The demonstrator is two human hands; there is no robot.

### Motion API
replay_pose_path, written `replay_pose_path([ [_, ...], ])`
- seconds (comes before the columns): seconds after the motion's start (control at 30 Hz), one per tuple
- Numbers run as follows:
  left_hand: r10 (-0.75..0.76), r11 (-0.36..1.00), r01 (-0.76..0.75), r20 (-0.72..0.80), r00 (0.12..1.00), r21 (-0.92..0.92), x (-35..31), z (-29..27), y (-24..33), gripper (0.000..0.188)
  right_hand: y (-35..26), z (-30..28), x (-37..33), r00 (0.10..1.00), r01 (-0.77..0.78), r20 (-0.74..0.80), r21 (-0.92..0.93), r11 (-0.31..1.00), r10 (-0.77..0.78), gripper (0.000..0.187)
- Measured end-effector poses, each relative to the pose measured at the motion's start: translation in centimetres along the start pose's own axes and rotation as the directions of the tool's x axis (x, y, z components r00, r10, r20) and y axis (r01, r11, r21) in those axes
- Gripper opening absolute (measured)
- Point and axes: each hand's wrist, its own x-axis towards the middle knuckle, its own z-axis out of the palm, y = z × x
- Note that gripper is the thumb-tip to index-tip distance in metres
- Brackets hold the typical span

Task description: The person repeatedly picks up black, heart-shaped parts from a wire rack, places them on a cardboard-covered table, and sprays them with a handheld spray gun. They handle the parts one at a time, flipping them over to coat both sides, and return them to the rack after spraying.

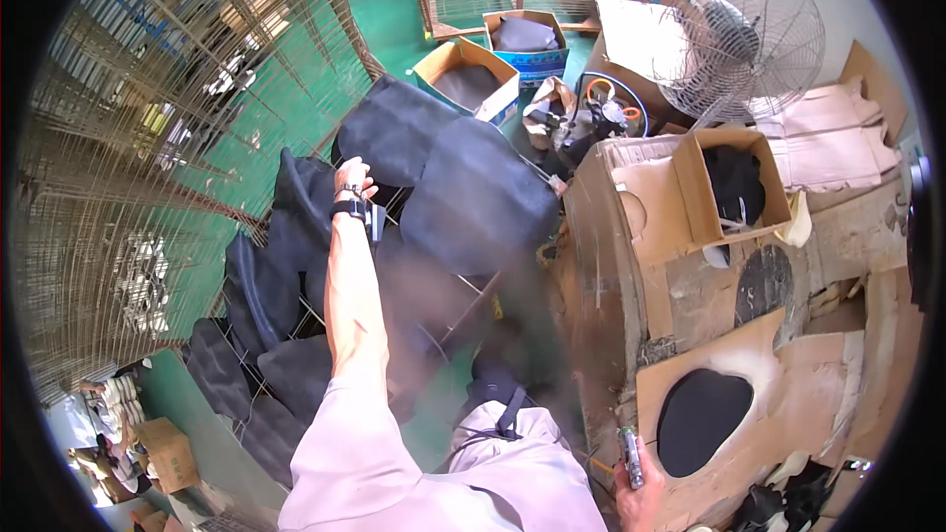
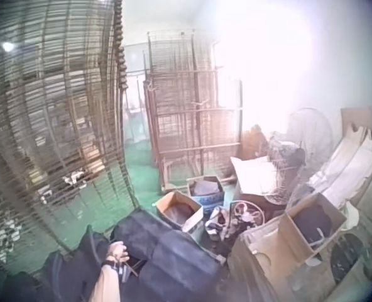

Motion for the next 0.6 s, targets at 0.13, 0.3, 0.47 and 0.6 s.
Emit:
replay_pose_path([
  [0.13, -0.098, 0.985, 0.102, -0.031, 0.995, 0.14, 4.7, 0.2, -0.8, 0.052, -3.3, 1.0, 2.1, 0.996, 0.09, 0.028, 0.001, 0.996, -0.09, 0.048],
  [0.3, -0.149, 0.976, 0.149, -0.016, 0.989, 0.159, 7.5, 0.8, -0.8, 0.03, -5.3, 2.6, 3.8, 0.997, 0.022, 0.067, 0.089, 0.996, -0.028, 0.057],
  [0.47, 0.068, 0.979, -0.107, -0.216, 0.974, -0.175, 9.7, 0.5, -1.0, 0.046, -6.8, 3.3, 5.1, 0.998, 0.012, 0.069, 0.025, 1.0, -0.014, 0.057],
  [0.6, 0.015, 0.895, -0.205, -0.432, 0.902, -0.396, 12.9, -3.0, -1.1, 0.056, -8.5, 3.3, 5.8, 0.997, 0.031, 0.07, 0.002, 1.0, -0.031, 0.051],
])
